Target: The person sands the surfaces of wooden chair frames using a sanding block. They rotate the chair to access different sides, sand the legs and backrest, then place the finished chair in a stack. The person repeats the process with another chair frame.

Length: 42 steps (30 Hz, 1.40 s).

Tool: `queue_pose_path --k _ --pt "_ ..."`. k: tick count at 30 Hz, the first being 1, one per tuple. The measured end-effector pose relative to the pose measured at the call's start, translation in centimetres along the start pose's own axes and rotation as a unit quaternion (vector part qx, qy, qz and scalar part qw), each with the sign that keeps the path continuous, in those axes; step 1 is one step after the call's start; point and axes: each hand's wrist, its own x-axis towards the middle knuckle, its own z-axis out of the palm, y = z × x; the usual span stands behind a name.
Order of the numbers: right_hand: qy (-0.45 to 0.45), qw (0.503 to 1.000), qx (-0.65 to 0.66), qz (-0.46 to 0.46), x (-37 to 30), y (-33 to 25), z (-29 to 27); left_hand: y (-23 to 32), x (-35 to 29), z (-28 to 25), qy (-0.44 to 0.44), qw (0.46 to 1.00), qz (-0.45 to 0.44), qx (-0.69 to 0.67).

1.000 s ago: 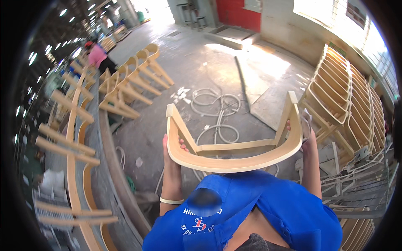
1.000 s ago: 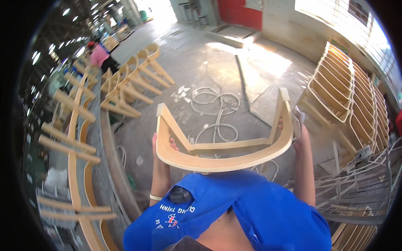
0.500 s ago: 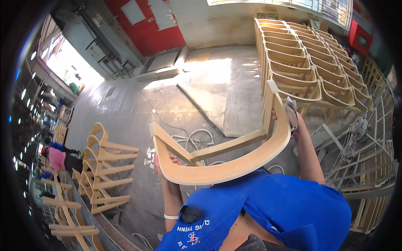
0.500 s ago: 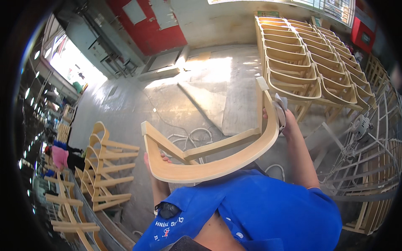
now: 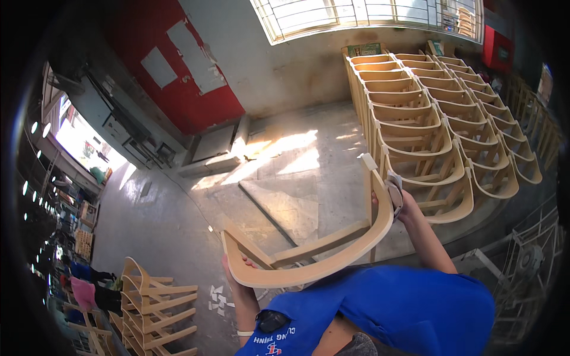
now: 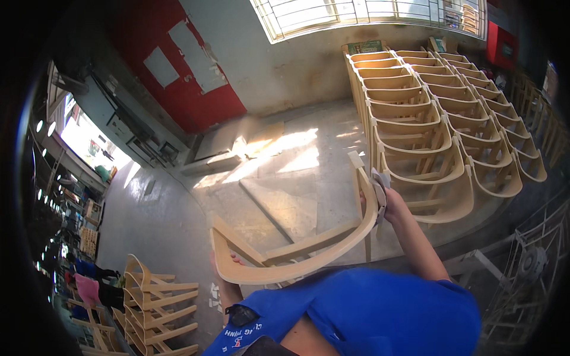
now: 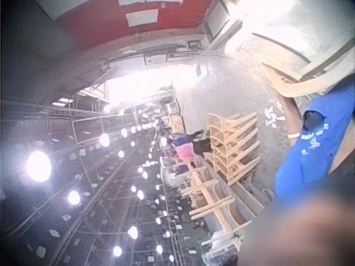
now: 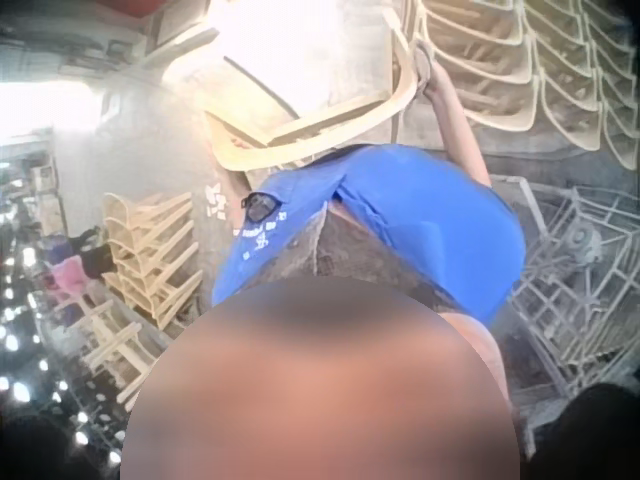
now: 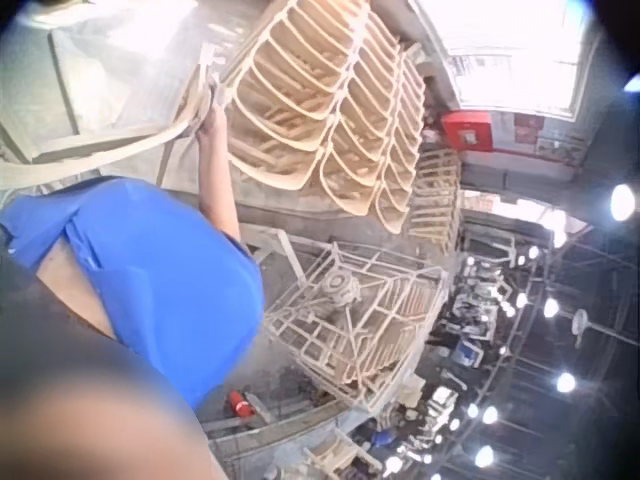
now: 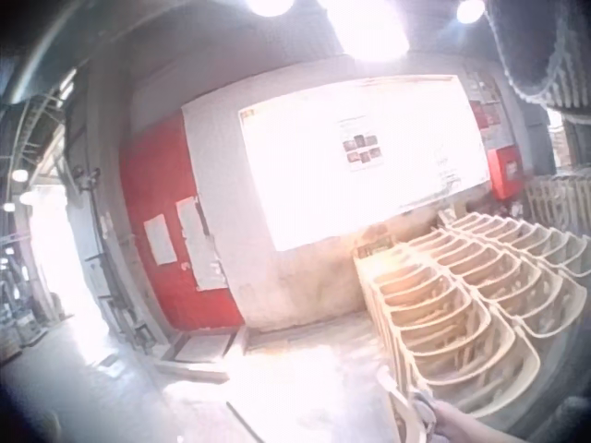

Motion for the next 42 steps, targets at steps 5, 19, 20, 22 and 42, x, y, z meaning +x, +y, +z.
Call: queue_pose_path --k 5,19,20,22,42 --pt "-0.047 0.998 0.051 0.009 10.2 -3.4 1.5 0.7 7.8 4.6 0.01 0.999 0.003 -0.043" --pt "0.051 0.995 -0.006 -0.085 43.3 -17.3 2.3 2.5 47.0 28.7 -0.061 0.995 -0.084 0.009" --pt "0.056 0.995 0.0 -0.079 45.1 -18.6 1.9 2.6 49.5 30.8 -0.058 0.993 -0.102 0.025" --pt "0.058 0.993 0.011 -0.102 48.7 -21.0 0.8 3.1 54.7 34.8 -0.09 0.989 -0.091 0.068" --pt "0.1 0.994 -0.041 0.03 102.4 -39.8 -15.1 -8.8 105.0 60.1 -0.056 0.958 -0.2 0.198"
